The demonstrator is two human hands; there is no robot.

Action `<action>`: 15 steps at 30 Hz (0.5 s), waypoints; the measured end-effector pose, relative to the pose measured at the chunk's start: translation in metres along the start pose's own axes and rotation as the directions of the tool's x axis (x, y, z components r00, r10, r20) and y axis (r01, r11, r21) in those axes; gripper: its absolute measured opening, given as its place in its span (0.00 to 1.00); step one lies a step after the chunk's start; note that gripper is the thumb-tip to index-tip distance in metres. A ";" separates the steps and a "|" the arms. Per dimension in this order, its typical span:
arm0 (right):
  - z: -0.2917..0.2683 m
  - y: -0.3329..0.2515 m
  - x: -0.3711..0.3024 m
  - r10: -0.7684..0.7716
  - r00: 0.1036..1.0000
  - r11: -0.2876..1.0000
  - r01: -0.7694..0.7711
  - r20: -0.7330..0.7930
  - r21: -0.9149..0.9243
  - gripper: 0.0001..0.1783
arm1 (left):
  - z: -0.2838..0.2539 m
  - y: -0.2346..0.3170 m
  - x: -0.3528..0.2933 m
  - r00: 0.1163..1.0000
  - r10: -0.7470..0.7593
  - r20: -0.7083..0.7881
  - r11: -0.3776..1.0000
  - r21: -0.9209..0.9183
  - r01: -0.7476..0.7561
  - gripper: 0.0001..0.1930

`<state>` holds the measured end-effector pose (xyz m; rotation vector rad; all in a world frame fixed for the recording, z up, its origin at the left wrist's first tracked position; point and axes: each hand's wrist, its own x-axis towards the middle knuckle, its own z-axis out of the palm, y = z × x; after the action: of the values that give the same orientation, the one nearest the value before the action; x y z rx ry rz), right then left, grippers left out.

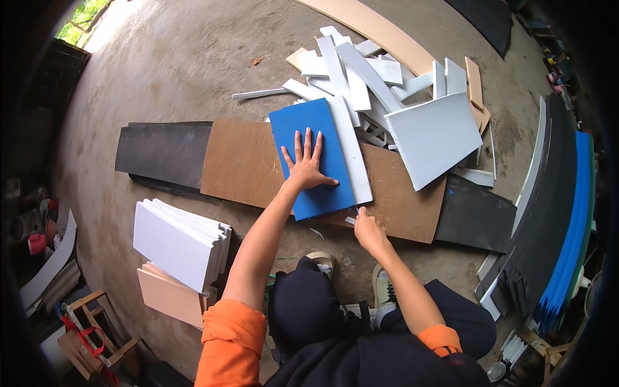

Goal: The person sits on the floor and uses a utility knife to cut white foam sheets, using a blue sheet as a template for sizing. They repeatedly align the template, score the foam, and separate the cut pieces, stacking the finished white sheets to the side.

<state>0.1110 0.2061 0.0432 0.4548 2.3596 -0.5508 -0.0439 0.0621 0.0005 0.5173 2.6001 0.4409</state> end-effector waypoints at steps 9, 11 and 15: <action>0.006 0.014 -0.006 -0.049 0.998 0.996 0.047 -0.024 -0.073 0.12 | 0.001 0.001 0.005 0.999 0.015 -0.042 1.000 -0.017 -0.016 0.69; -0.024 0.006 -0.004 -0.076 0.996 0.992 0.081 0.048 -0.099 0.13 | 0.002 -0.004 0.004 0.999 -0.003 -0.046 1.000 -0.012 0.003 0.69; -0.096 -0.041 0.033 -0.144 0.972 0.983 0.119 -0.185 -0.142 0.14 | -0.002 -0.003 0.002 0.999 -0.017 -0.052 1.000 -0.015 0.016 0.69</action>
<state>0.0182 0.2245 0.0977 0.3058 2.6097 -0.4243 -0.0475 0.0596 0.0005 0.4851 2.6469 0.4740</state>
